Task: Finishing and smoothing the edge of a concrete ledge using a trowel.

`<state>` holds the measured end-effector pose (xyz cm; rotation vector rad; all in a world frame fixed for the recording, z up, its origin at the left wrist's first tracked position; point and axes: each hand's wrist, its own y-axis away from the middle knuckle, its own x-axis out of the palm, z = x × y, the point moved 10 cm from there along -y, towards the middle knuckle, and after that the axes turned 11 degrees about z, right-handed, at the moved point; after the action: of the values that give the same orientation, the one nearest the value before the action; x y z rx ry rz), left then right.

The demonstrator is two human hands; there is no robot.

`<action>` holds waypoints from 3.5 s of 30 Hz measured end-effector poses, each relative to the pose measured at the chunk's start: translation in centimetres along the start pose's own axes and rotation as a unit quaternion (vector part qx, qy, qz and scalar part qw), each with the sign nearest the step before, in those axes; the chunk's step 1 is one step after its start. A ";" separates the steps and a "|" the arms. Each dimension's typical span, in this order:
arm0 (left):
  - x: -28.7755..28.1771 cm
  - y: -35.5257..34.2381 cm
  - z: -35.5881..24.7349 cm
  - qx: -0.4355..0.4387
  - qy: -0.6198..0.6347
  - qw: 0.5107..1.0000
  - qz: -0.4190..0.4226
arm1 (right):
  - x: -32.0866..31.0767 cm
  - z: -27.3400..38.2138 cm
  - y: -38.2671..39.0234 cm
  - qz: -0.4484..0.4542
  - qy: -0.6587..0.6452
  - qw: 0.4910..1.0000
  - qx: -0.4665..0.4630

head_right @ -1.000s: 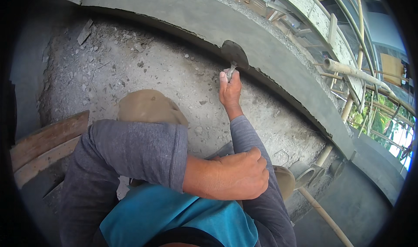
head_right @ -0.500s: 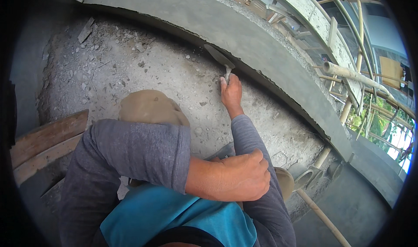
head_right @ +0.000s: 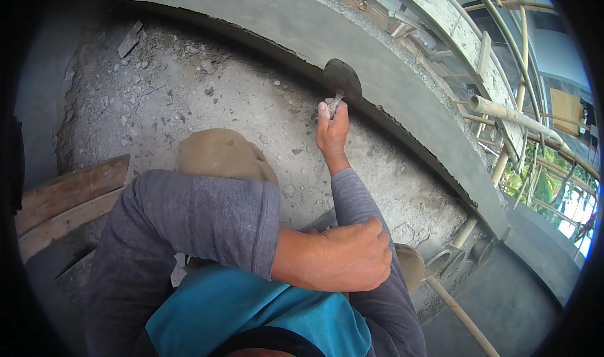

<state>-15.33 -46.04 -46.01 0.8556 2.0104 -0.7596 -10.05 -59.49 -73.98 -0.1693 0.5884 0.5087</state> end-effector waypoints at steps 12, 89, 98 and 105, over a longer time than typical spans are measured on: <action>0.4 0.1 -0.4 0.006 0.008 1.000 0.014 | 2.2 -4.0 1.6 0.079 0.214 0.974 -0.009; -9.5 6.7 2.6 0.012 0.066 0.899 -0.433 | 12.9 6.5 -3.4 0.254 0.185 0.948 -0.059; -7.8 4.7 1.3 0.056 0.092 0.952 -0.286 | 0.9 -0.9 3.5 0.222 0.221 0.949 -0.029; -4.7 1.4 -1.3 0.098 0.086 0.973 -0.190 | -6.2 -4.5 6.9 0.032 0.189 0.981 0.039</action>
<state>-12.73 -45.65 -41.74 0.6697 2.3185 -1.1462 -20.15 -57.39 -74.25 -0.1738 0.9873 0.5179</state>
